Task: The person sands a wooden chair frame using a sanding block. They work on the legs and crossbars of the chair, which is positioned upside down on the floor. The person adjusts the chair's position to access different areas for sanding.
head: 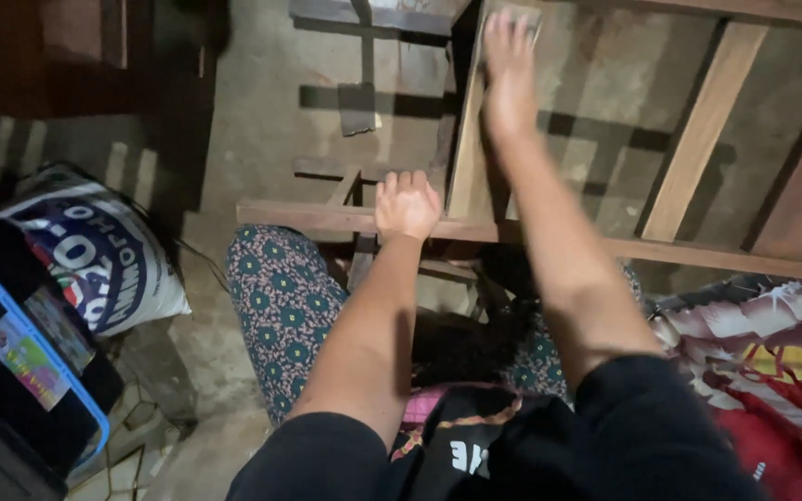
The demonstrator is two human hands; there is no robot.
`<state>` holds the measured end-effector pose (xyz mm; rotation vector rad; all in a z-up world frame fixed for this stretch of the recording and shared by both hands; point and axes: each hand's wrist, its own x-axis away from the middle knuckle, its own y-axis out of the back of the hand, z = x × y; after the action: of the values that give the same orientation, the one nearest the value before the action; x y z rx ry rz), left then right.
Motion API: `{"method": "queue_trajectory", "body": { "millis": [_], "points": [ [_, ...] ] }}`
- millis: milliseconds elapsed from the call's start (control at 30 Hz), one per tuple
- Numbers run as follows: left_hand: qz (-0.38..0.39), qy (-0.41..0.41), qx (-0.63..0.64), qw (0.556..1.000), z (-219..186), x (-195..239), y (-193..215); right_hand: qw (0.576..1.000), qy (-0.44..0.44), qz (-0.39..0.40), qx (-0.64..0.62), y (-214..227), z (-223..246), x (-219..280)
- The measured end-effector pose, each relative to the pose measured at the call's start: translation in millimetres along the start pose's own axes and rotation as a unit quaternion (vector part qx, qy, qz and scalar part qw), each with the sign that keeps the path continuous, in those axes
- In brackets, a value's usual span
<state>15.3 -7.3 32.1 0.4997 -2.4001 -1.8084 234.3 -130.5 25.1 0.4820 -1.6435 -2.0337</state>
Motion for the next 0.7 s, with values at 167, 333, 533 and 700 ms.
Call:
{"method": "queue_trajectory", "body": {
  "millis": [167, 333, 533, 700],
  "points": [
    [0.027, 0.006, 0.011, 1.0, -3, 0, 5, 0.993, -0.023, 0.08, -0.079, 21, 76, 155],
    [0.008, -0.003, 0.007, 1.0, 2, 6, -3, 0.988, -0.037, 0.089, -0.118, 9, 63, 132],
    [-0.012, -0.004, 0.009, 1.0, -1, 8, -3, 0.998, -0.012, -0.004, -0.055, 3, -4, -19],
    [0.034, 0.002, 0.0, 0.999, -2, 5, 3, 0.983, -0.054, 0.041, -0.17, 24, 59, 88]
  ]
}}
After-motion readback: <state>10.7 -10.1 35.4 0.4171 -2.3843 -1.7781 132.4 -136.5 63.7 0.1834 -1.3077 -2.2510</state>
